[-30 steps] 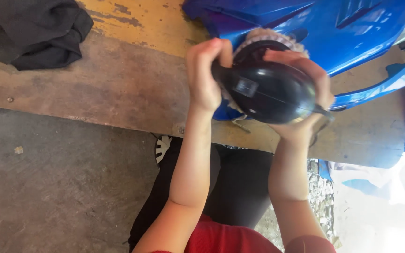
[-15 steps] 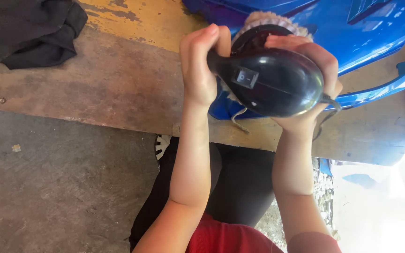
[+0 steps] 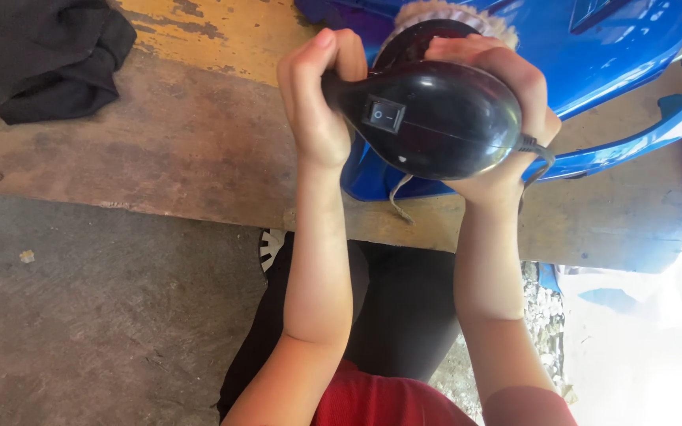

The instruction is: The person uses a handheld electric polisher with a buffing pad to polish a blue motorcycle fairing. The person moves the tool across the surface of the fairing, which is resting on a wooden workbench.

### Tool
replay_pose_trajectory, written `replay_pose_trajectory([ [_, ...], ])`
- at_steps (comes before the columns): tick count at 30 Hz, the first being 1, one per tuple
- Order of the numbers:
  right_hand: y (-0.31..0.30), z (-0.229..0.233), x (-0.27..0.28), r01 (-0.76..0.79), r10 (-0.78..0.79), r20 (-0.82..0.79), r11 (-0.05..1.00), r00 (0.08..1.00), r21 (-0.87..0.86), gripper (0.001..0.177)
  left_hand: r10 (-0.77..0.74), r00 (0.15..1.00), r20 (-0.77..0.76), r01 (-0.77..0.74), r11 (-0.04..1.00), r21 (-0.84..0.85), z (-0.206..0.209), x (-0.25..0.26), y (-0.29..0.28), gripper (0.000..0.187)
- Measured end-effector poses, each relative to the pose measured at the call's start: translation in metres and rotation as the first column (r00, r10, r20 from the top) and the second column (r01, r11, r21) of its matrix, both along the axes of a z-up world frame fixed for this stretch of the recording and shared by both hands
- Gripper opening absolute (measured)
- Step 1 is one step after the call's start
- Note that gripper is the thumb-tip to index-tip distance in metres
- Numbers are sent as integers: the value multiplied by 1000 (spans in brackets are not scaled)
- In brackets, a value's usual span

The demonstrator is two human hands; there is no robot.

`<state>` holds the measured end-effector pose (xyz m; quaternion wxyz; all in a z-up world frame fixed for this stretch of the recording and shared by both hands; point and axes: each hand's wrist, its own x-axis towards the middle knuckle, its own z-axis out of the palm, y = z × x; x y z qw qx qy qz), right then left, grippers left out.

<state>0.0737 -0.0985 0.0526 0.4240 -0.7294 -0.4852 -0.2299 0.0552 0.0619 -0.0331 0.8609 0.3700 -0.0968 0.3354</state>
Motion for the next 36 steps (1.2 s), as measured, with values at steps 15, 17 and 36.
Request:
replay_pose_trajectory([
  [15, -6, 0, -5, -6, 6, -12, 999, 1000, 44, 47, 88, 995, -36, -87, 995, 47, -1, -3, -16, 50],
  [17, 0, 1, -9, 18, -18, 10, 1000, 1000, 11, 44, 103, 994, -33, -104, 994, -31, -7, -2, -13, 50],
  [36, -33, -9, -7, 82, -97, 65, 978, 993, 192, 24, 57, 998, 8, -57, 991, 118, 22, -16, -42, 53],
])
